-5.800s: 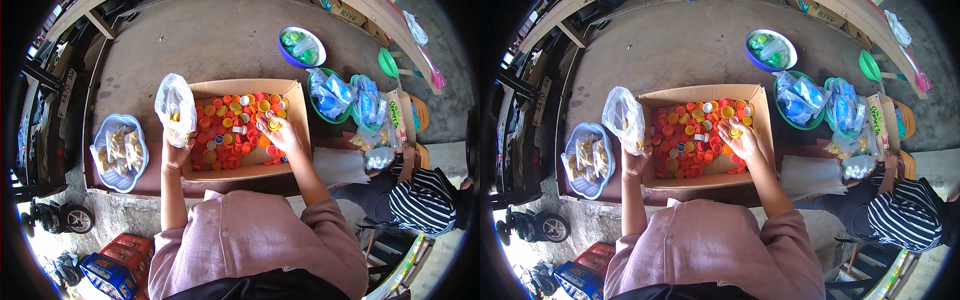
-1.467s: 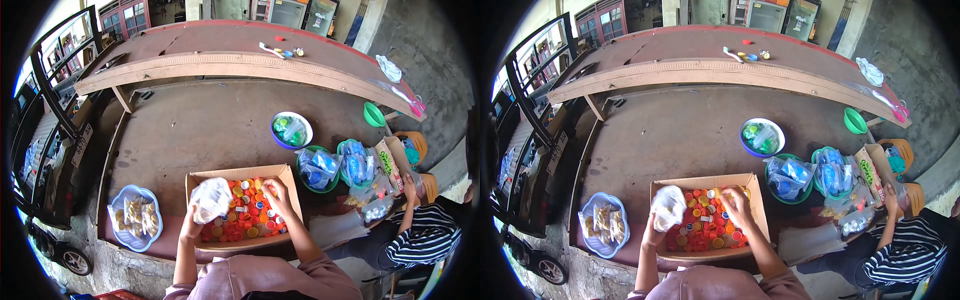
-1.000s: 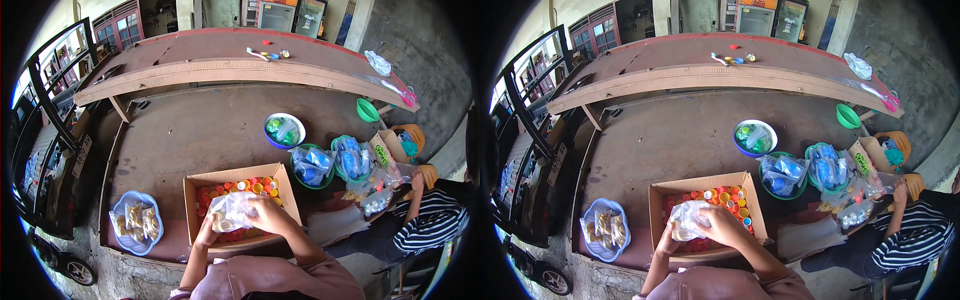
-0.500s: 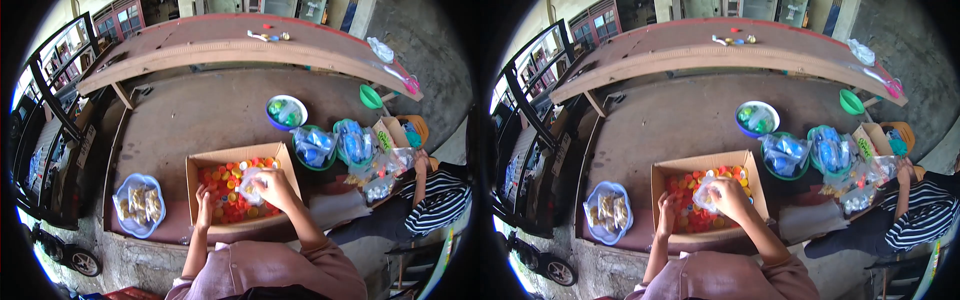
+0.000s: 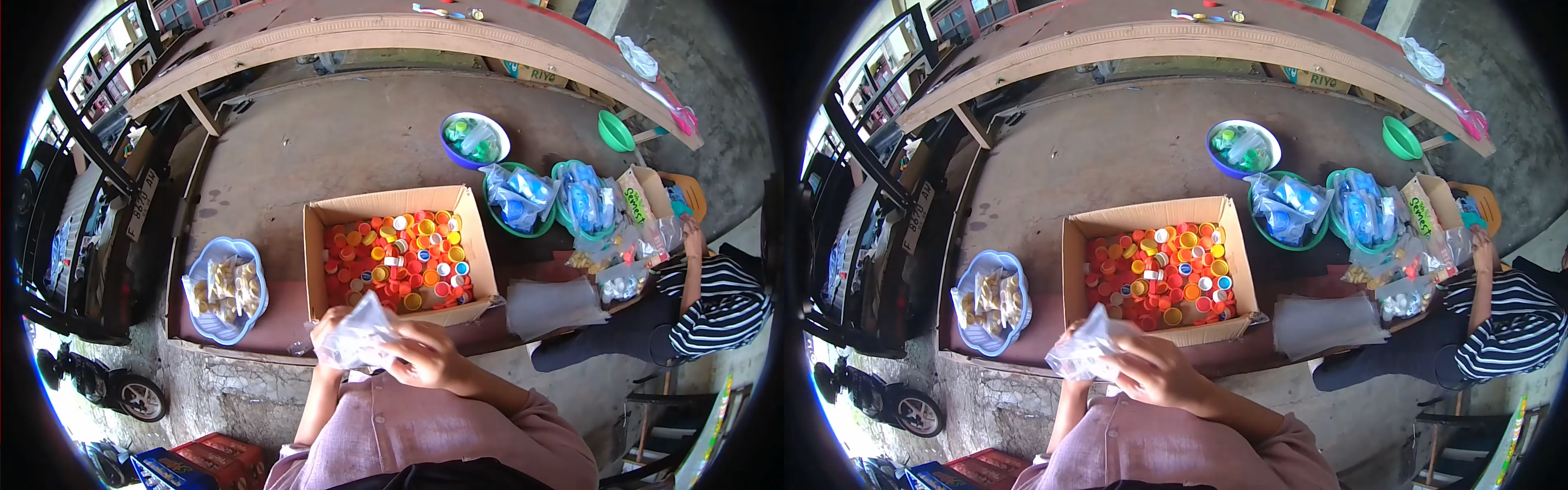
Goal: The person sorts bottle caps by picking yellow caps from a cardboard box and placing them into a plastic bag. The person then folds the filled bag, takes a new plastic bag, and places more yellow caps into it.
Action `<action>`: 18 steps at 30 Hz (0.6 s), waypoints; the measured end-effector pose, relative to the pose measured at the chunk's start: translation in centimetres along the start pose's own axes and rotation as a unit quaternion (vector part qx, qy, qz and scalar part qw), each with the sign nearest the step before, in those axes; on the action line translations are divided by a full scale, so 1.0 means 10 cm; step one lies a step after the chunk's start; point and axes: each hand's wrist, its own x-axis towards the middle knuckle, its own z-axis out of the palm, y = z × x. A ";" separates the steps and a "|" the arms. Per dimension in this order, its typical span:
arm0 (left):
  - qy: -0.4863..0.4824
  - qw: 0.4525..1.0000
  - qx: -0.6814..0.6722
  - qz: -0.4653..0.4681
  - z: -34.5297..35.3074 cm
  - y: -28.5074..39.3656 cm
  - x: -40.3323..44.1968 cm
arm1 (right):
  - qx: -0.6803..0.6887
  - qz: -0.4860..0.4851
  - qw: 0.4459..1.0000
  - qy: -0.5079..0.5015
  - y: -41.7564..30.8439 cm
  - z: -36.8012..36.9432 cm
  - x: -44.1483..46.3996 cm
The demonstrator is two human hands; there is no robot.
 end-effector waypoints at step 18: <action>-0.297 0.947 0.066 0.106 0.26 0.81 -0.34 | -0.116 0.115 0.986 0.034 -0.09 -0.26 -0.58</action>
